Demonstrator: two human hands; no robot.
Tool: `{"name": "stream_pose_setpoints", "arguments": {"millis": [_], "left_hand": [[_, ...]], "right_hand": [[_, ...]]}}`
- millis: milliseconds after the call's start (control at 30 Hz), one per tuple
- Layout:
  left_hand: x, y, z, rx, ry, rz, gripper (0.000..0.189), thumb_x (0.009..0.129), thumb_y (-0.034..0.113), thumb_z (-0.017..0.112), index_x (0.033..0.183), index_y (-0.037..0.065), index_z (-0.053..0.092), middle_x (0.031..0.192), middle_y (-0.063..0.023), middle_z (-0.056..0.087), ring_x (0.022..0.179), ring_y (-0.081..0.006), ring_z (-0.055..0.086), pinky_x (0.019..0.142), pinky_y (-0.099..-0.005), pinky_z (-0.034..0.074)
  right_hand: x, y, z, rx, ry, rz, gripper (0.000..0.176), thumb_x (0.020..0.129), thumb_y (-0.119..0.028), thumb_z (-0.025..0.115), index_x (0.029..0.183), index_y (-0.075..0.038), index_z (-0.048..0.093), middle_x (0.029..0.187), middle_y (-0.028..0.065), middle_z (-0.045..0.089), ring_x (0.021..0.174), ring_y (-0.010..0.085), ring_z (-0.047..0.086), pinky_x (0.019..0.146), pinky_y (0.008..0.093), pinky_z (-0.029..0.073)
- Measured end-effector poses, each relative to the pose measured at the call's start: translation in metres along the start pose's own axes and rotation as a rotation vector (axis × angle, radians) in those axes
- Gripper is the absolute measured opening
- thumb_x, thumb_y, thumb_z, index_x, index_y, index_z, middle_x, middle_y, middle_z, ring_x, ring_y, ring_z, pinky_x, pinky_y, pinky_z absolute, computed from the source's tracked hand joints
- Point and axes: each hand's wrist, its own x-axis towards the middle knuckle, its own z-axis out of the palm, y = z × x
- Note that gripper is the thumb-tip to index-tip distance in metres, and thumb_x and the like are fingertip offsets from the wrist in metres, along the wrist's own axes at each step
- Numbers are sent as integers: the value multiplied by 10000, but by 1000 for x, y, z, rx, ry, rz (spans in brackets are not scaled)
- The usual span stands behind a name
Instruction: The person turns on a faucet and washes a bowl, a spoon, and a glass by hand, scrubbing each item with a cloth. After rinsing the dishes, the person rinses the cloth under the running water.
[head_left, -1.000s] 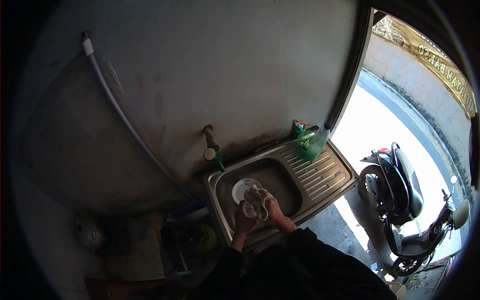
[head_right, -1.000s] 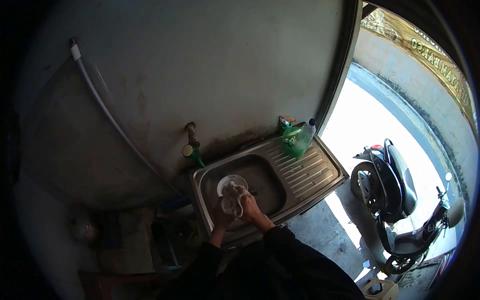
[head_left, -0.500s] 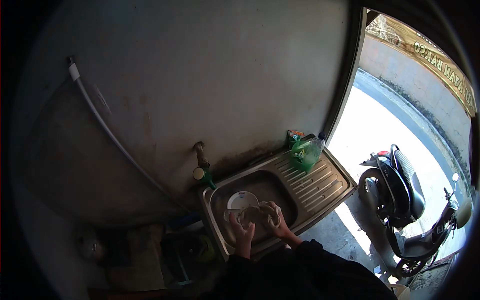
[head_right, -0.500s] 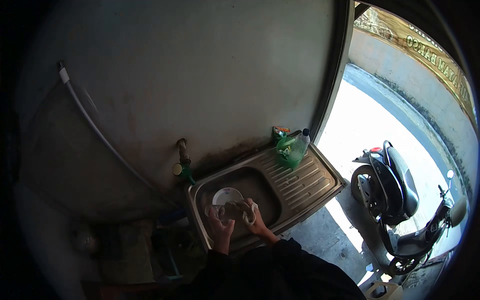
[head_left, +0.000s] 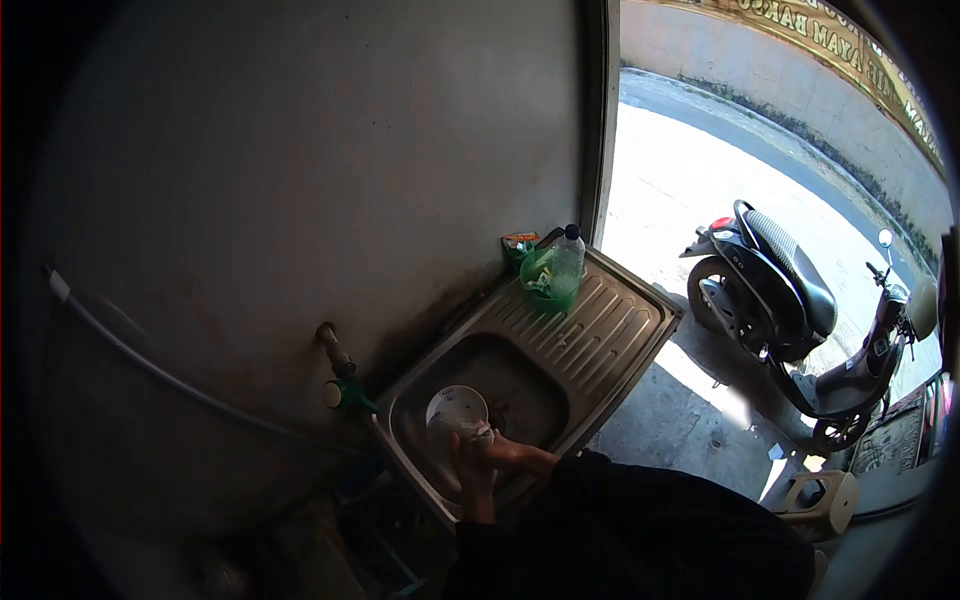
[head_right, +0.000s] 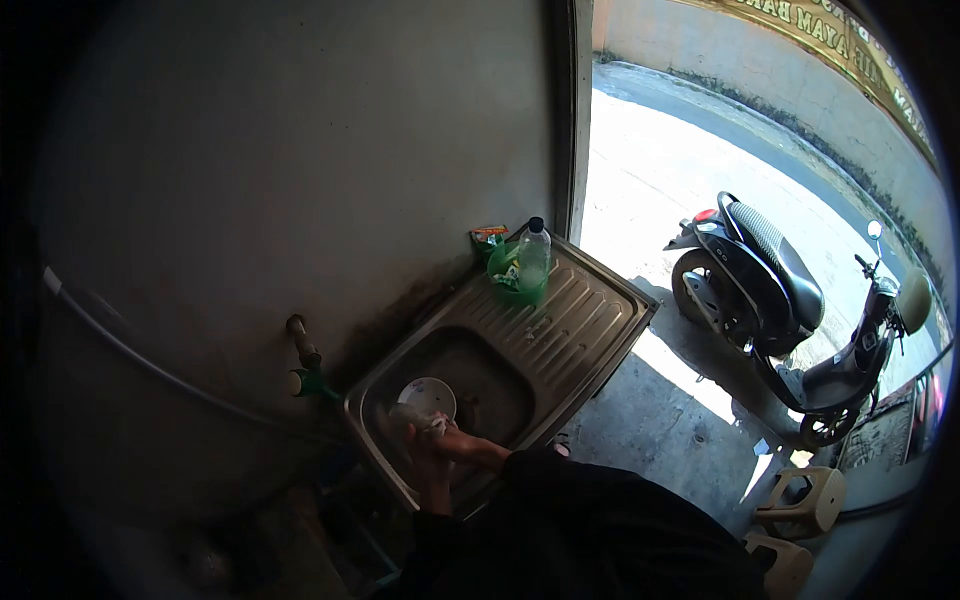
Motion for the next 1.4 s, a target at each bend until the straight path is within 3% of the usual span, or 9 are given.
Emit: {"name": "stream_pose_setpoints", "arguments": {"millis": [67,200,300,400,467,800,1200,1267,1400], "left_hand": [[5,2,2,104,107,2,423,745,340,407,982,-11,426,883,-112,500,820,-218,488,745,-329,385],[40,-2,-10,479,87,10,319,714,215,497,930,-15,452,851,-120,510,796,-218,500,712,-308,407],[72,-15,4,453,194,-63,362,670,142,545,976,-4,417,906,-121,485,818,-200,489,715,-290,400],[94,-41,20,612,168,311,498,609,112,591,1033,0,354,966,-131,437,883,-208,450,742,-302,373],[105,-62,17,1383,58,504,675,531,78,631,1096,3,270,1017,-135,389,924,-238,416,774,-315,342],[155,-183,24,1383,-179,559,637,462,76,632,1029,31,345,964,-161,420,915,-307,410,793,-356,330],[141,-145,23,1253,-143,653,625,537,-24,583,1094,38,307,992,-175,421,942,-284,411,805,-355,320],[131,-131,-33,1028,244,62,441,574,-26,557,990,14,418,771,-144,512,766,-299,503,716,-369,382],[102,-81,-110,1863,253,-203,288,610,210,544,779,-23,525,780,-170,546,721,-267,542,634,-344,413]], "right_hand": [[-1,2,0,600,84,28,542,654,-175,483,1124,7,282,1201,145,239,1141,238,185,921,323,172],[1,-36,-46,431,329,-132,457,700,-226,454,1073,19,356,1123,120,351,1071,208,299,882,320,243],[-28,-28,-77,876,388,276,336,700,-189,457,943,43,461,920,79,496,843,163,468,714,275,380],[-63,13,-107,630,686,349,226,724,-104,411,842,59,516,819,77,531,752,136,500,643,245,404],[-82,-11,-141,811,919,504,228,716,-109,426,838,58,521,826,80,532,764,133,500,670,238,395],[-177,-35,-164,708,1208,556,273,671,-117,460,876,59,501,867,102,532,771,167,521,699,244,405],[-139,-48,-158,737,1057,569,310,675,-141,438,911,53,488,870,101,533,772,166,521,689,249,406],[-135,-40,-147,737,1035,579,301,680,-141,440,907,52,488,865,98,533,767,161,519,685,250,406],[-126,-31,-129,778,1002,619,284,684,-120,438,906,50,488,851,96,536,756,162,521,688,256,407]]}}
